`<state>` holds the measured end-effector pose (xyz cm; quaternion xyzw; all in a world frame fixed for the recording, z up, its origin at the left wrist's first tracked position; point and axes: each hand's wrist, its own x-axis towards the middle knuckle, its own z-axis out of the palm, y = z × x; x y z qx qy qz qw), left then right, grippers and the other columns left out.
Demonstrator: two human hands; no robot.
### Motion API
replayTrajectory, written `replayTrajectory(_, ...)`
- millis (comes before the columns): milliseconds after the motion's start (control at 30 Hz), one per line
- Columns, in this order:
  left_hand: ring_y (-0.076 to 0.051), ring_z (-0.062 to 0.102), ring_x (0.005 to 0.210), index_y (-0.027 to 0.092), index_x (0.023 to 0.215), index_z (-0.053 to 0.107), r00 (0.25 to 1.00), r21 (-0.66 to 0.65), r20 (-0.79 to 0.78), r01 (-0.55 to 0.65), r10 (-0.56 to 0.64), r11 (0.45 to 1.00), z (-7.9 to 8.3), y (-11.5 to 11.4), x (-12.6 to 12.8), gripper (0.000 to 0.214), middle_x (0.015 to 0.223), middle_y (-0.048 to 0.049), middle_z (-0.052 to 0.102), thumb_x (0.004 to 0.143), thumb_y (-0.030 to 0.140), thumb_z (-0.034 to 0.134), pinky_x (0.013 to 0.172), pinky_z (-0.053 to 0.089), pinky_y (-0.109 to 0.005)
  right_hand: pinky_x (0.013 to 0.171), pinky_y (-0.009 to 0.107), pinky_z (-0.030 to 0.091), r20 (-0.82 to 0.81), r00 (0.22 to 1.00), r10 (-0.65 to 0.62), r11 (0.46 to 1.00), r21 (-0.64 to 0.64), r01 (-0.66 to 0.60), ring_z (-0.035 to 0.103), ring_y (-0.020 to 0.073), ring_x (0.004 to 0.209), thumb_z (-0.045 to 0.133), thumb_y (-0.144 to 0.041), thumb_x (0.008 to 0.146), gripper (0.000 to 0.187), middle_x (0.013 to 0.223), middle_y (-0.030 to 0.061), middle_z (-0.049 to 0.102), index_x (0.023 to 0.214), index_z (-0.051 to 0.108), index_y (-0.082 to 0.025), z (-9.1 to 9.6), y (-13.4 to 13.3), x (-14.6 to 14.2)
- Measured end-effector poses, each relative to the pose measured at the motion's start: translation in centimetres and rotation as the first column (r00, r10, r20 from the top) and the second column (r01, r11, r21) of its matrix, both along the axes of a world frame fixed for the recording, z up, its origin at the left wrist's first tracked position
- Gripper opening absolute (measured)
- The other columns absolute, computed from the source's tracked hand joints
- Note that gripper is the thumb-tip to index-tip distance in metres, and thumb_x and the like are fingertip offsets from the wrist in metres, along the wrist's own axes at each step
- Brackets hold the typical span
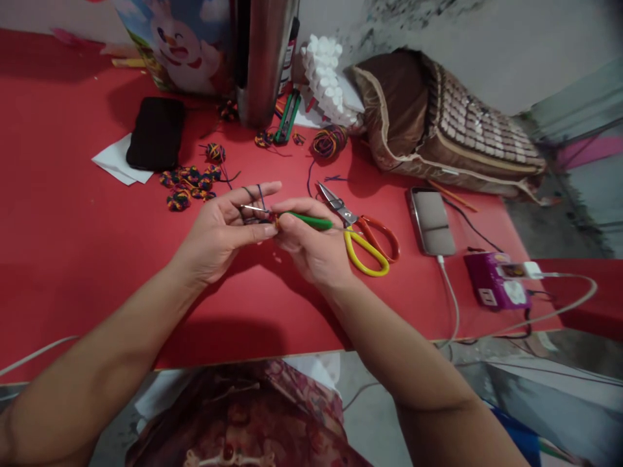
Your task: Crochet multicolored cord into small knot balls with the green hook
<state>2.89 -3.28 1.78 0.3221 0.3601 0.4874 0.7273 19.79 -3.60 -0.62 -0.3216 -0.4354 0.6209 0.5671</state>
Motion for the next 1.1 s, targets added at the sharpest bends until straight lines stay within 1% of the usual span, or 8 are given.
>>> replayTrajectory(133,-0.016,0.080,0.089,0.022,0.123,0.090,0.994,0.067,-0.095,-0.046,0.052,0.997,-0.2,0.0,0.0,0.058,0.100,-0.0040,0.088,0.068,0.010,0.104,0.086,0.067,-0.024,0.095,0.037,0.067,0.210,0.954,-0.216,0.953,0.257,0.159,0.076,0.0179,0.095,0.094,-0.034,0.090,0.006,0.102,0.0004,0.084,0.095,0.092,-0.034,-0.3,0.0,0.2)
replayTrajectory(233,-0.018,0.081,0.094,0.023,0.120,0.091,0.993,0.066,-0.107,-0.039,0.045,0.997,-0.4,0.0,0.0,0.055,0.101,-0.0045,0.088,0.068,0.014,0.107,0.089,0.068,-0.026,0.111,0.043,0.065,0.218,0.959,-0.181,0.969,0.207,0.135,0.080,0.0213,0.110,0.093,-0.038,0.092,0.007,0.107,0.0011,0.088,0.097,0.092,-0.034,-0.3,0.0,0.2)
replayTrajectory(367,-0.017,0.080,0.091,0.027,0.118,0.093,0.993,0.075,-0.113,-0.006,0.014,0.997,-0.4,0.1,-0.1,0.053,0.101,-0.0038,0.088,0.068,0.018,0.109,0.084,0.067,-0.024,0.087,0.032,0.067,0.019,1.000,-0.008,0.995,-0.101,0.010,0.079,0.0159,0.090,0.102,-0.044,0.082,0.022,0.098,-0.0003,0.089,0.093,0.089,-0.030,-0.2,0.4,0.2)
replayTrajectory(500,-0.013,0.068,0.068,0.027,0.104,0.096,0.996,0.091,-0.091,0.022,-0.014,0.996,-0.1,0.3,-0.2,0.035,0.087,-0.0047,0.085,0.075,0.042,0.109,0.059,0.056,-0.022,0.068,0.027,0.062,-0.135,0.991,0.001,0.972,-0.233,-0.032,0.073,0.0156,0.081,0.106,-0.054,0.070,0.039,0.095,0.0001,0.085,0.089,0.083,-0.027,-0.2,1.7,1.0)
replayTrajectory(600,-0.015,0.066,0.065,0.024,0.094,0.096,0.998,0.034,-0.041,0.050,-0.048,0.998,-0.1,0.8,-0.4,0.038,0.081,-0.0077,0.083,0.077,0.057,0.104,0.053,0.054,-0.024,0.077,0.033,0.065,-0.120,0.989,-0.090,0.979,-0.194,0.066,0.072,0.0174,0.086,0.099,-0.062,0.074,0.044,0.102,-0.0013,0.082,0.098,0.078,-0.033,-0.5,2.8,2.2)
replayTrajectory(800,-0.020,0.076,0.080,0.024,0.109,0.092,0.999,-0.097,0.040,-0.016,0.019,0.995,-1.3,2.2,-1.1,0.039,0.098,-0.0093,0.085,0.082,0.051,0.098,0.067,0.063,-0.028,0.094,0.046,0.065,0.051,0.988,-0.144,0.990,0.020,0.143,0.070,0.0203,0.098,0.066,-0.075,0.099,0.039,0.124,0.0014,0.078,0.105,0.069,-0.036,-1.0,3.8,4.5)
replayTrajectory(967,-0.012,0.068,0.068,0.023,0.094,0.093,0.960,0.069,-0.093,-0.257,0.262,0.964,-1.5,2.7,-1.4,0.017,0.089,-0.0057,0.081,0.086,0.038,0.095,0.060,0.056,-0.022,0.080,0.045,0.062,0.196,0.963,-0.185,0.980,0.103,0.168,0.068,0.0233,0.089,0.061,-0.081,0.097,0.045,0.118,0.0045,0.079,0.106,0.072,-0.038,-1.4,4.3,5.6)
replayTrajectory(1100,-0.007,0.052,0.059,0.029,0.091,0.093,0.872,0.241,-0.119,-0.439,0.475,0.866,-0.4,2.4,-1.5,0.008,0.082,0.0000,0.076,0.093,0.024,0.087,0.052,0.043,-0.019,0.071,0.037,0.059,-0.002,0.991,-0.135,0.989,-0.060,0.134,0.062,0.0185,0.078,0.082,-0.067,0.089,0.033,0.113,0.0001,0.078,0.098,0.073,-0.036,-1.1,3.9,4.9)
